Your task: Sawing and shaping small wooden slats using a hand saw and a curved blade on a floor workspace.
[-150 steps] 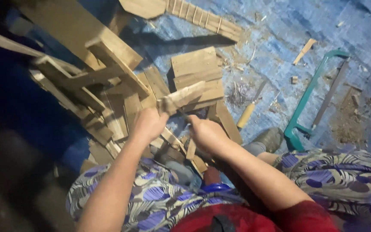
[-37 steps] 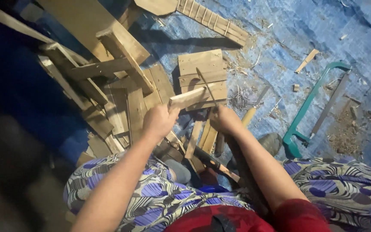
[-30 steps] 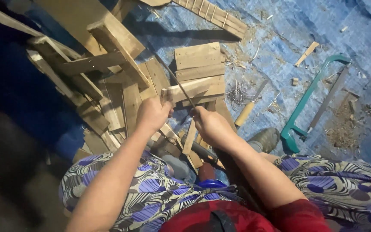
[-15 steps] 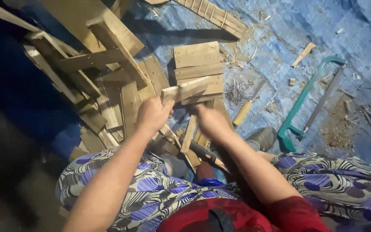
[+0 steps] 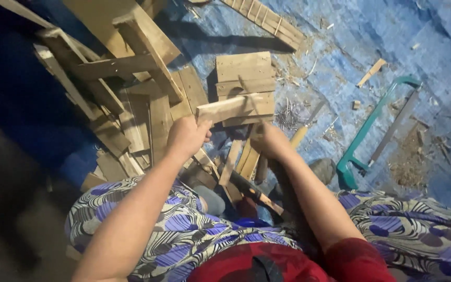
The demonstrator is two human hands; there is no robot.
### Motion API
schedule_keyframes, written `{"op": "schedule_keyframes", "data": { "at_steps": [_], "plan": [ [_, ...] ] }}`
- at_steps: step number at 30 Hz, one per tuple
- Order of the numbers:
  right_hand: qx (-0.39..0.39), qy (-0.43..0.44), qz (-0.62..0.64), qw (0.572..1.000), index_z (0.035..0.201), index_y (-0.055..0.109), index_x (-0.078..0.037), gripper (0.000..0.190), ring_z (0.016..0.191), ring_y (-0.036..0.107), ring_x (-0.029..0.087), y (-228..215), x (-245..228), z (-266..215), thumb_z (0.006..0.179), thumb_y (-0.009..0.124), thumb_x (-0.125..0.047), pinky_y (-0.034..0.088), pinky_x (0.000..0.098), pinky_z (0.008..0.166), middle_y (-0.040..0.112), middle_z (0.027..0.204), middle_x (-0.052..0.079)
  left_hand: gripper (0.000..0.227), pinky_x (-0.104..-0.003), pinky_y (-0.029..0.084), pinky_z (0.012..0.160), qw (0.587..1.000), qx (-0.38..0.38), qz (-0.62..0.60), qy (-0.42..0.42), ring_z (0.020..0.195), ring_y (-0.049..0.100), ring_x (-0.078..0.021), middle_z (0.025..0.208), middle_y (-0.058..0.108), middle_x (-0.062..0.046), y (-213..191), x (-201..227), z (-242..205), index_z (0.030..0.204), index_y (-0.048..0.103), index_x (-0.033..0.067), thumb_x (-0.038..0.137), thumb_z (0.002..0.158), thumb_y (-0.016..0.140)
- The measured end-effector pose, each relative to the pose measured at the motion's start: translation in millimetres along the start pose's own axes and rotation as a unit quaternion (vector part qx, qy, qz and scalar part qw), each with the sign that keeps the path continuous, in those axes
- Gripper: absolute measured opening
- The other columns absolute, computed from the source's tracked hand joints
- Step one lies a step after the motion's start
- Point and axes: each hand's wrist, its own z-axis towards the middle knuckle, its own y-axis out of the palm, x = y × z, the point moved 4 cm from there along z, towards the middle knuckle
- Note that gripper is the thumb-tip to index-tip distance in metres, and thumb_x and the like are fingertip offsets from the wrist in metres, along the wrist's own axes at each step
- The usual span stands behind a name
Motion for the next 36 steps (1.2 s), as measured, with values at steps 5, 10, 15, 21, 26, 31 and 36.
{"op": "schedule_keyframes", "data": {
  "at_steps": [5, 10, 15, 21, 26, 31, 36],
  "plan": [
    [-0.016, -0.019, -0.044, 0.999, 0.125, 0.061, -0.012, 0.032, 0.099, 0.074, 0.042, -1.2, -32.0, -25.8, 0.098, 0.054, -0.028, 0.058, 0.0544, 0.085, 0.075, 0.096, 0.021, 0.037, -0.031, 0.059, 0.075, 1.0, -0.016, -0.013, -0.008, 0.078, 0.078, -0.0144, 0.073, 0.078, -0.003, 0.8, -2.6, 2.7, 0.081, 0.077, 0.0105, 0.039, 0.093, 0.058],
    [-0.014, -0.048, -0.052, 0.997, 0.125, 0.06, -0.014, 0.03, 0.092, 0.076, 0.041, -18.7, -76.3, -62.1, 0.1, 0.053, -0.028, 0.059, 0.0528, 0.079, 0.075, 0.091, 0.021, 0.034, -0.044, 0.058, 0.083, 0.993, -0.032, 0.113, 0.006, 0.09, 0.077, -0.0266, 0.074, 0.077, -0.004, -10.6, 13.3, 6.8, 0.093, 0.077, 0.0093, 0.04, 0.092, 0.062],
    [-0.022, 0.01, -0.029, 0.999, 0.12, 0.061, -0.006, 0.034, 0.104, 0.072, 0.046, -3.2, 3.6, -5.3, 0.096, 0.059, -0.03, 0.056, 0.0588, 0.09, 0.074, 0.102, 0.028, 0.03, -0.039, 0.057, 0.087, 0.992, -0.044, 0.121, 0.004, 0.083, 0.078, -0.018, 0.078, 0.079, -0.002, -26.8, 26.8, -6.8, 0.111, 0.074, 0.0112, 0.033, 0.095, 0.062],
    [-0.011, -0.001, 0.002, 1.0, 0.125, 0.065, -0.013, 0.031, 0.103, 0.072, 0.047, -0.3, -2.6, -19.9, 0.097, 0.059, -0.026, 0.055, 0.0582, 0.092, 0.075, 0.102, 0.026, 0.037, -0.044, 0.055, 0.099, 0.995, 0.034, 0.022, 0.088, 0.112, 0.07, -0.0302, 0.111, 0.078, -0.008, -28.7, 24.3, 4.8, 0.119, 0.072, 0.0175, 0.01, 0.083, 0.065],
    [-0.003, -0.029, 0.032, 0.999, 0.123, 0.062, -0.015, 0.028, 0.096, 0.073, 0.047, -59.1, -87.9, -93.8, 0.098, 0.055, -0.024, 0.057, 0.0565, 0.083, 0.074, 0.094, 0.025, 0.018, -0.05, 0.056, 0.095, 0.983, 0.122, 0.074, 0.116, 0.103, 0.072, -0.0375, 0.097, 0.075, -0.017, -24.2, 24.2, 30.0, 0.102, 0.073, 0.0093, 0.012, 0.086, 0.065],
    [-0.013, -0.035, 0.028, 0.999, 0.126, 0.06, -0.018, 0.027, 0.087, 0.074, 0.043, -63.4, -93.4, -99.9, 0.1, 0.053, -0.022, 0.058, 0.0526, 0.074, 0.074, 0.087, 0.021, 0.033, -0.042, 0.059, 0.095, 0.989, 0.073, 0.08, 0.102, 0.106, 0.073, -0.0275, 0.106, 0.078, -0.005, -19.6, 28.3, 36.7, 0.114, 0.071, 0.0214, 0.011, 0.087, 0.056],
    [-0.011, -0.022, 0.018, 1.0, 0.125, 0.063, -0.011, 0.027, 0.084, 0.077, 0.038, -36.1, -59.0, -63.8, 0.101, 0.051, -0.019, 0.06, 0.0467, 0.072, 0.075, 0.086, 0.02, 0.038, -0.043, 0.059, 0.094, 0.983, 0.089, 0.096, 0.125, 0.107, 0.072, -0.0309, 0.108, 0.076, -0.01, -21.1, 32.1, 34.3, 0.117, 0.071, 0.0173, 0.003, 0.088, 0.05]
  ]
}}
